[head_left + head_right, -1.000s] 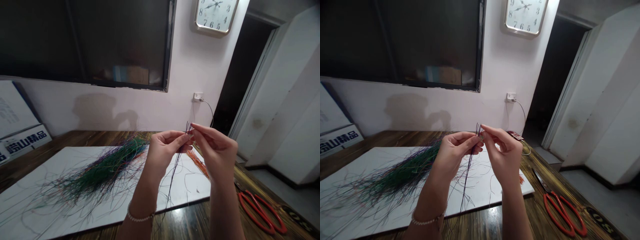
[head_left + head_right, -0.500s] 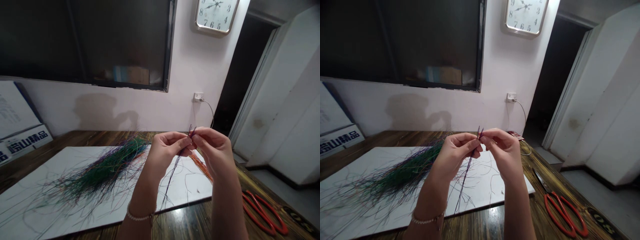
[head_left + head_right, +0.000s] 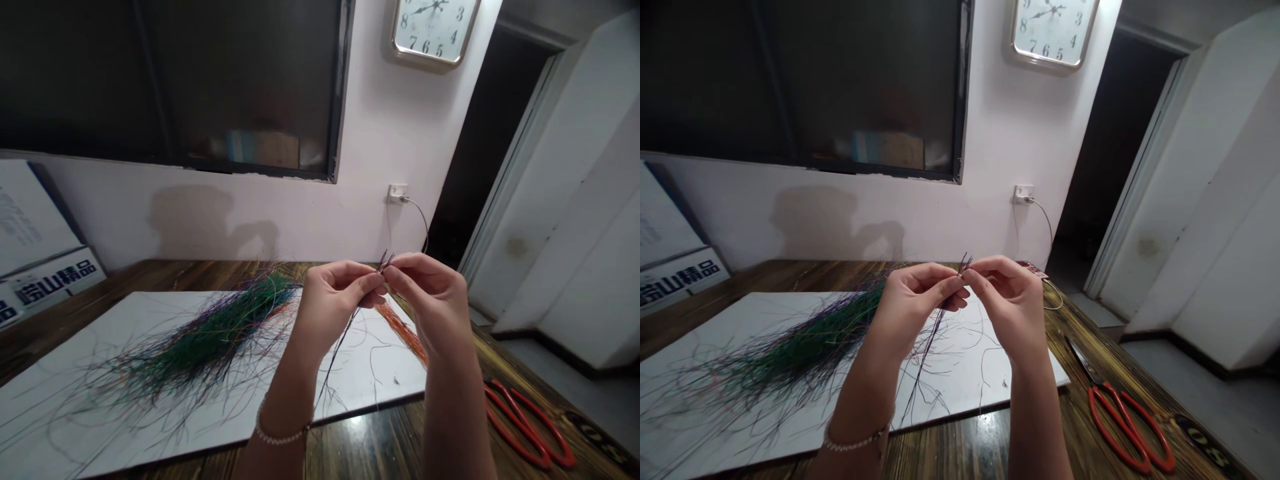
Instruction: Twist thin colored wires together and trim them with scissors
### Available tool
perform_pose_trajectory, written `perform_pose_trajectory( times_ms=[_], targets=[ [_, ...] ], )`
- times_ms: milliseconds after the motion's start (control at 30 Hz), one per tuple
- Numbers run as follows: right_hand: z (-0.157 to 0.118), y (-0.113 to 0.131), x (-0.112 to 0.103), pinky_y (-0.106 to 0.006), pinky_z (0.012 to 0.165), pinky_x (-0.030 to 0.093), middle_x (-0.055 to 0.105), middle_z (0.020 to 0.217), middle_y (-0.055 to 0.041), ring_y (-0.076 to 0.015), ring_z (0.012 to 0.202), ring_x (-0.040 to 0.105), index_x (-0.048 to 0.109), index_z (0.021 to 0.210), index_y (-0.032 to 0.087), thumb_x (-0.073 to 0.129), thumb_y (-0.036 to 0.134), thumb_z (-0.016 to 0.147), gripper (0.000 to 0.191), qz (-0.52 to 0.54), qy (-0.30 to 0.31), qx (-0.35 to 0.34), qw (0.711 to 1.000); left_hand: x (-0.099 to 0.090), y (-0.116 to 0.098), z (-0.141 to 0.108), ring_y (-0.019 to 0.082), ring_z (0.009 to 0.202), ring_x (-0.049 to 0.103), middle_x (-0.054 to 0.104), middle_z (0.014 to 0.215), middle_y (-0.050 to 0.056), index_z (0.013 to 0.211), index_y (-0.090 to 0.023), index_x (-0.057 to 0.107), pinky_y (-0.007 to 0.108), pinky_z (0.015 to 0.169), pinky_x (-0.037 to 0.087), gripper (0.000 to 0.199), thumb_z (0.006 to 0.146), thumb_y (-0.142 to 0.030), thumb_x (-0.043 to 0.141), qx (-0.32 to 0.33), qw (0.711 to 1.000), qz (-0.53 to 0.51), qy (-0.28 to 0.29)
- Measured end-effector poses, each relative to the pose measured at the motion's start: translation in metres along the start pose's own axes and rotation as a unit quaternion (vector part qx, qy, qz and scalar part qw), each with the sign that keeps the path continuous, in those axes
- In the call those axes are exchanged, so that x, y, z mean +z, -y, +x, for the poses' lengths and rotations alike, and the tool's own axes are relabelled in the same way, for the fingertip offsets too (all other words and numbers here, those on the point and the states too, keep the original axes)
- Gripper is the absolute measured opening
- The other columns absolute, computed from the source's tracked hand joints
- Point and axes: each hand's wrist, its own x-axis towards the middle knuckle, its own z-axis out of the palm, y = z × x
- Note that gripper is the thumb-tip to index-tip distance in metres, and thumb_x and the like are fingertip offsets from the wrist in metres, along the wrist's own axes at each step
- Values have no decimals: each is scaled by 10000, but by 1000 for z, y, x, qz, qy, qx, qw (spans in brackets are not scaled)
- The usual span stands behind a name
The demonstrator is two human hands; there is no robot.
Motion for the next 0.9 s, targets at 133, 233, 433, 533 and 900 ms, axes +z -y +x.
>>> perform_pose_trajectory(
  times_ms=[133,233,433,533,900],
  targets=[
    [1,0,-1,-203,515,474,617,652,10,-90,594,562,691,750,191,713,196,737,26,42,16,21,999,0,-1,-1,101,537,611,671,590,24,688,-150,703,199,537,494,102,699,-241,749,-9,1000,-12,17],
    [1,-1,-1,-207,522,459,610,652,9,-87,595,544,689,752,192,713,207,740,31,46,13,26,999,1,-1,-1,110,540,610,676,603,32,691,-147,702,218,547,499,110,700,-248,746,-13,1000,-10,16],
    [1,-2,2,-204,548,455,620,661,10,-84,610,557,685,756,191,711,201,746,30,37,-5,11,999,1,0,0,101,547,619,678,607,27,702,-147,699,199,544,494,100,716,-239,735,-3,1000,-3,10],
    [1,-3,4,-218,544,461,620,655,11,-96,603,571,682,745,189,719,197,733,40,11,-34,-18,999,0,1,0,97,555,628,679,597,21,695,-152,695,182,542,492,100,712,-238,742,5,1000,2,8],
    [-1,0,7,-239,543,495,635,686,1,-113,620,609,651,766,192,664,178,776,22,-29,-53,-68,996,-1,-1,0,116,586,648,703,649,38,711,-154,701,217,582,517,86,705,-229,742,-3,1000,29,10]
  ],
)
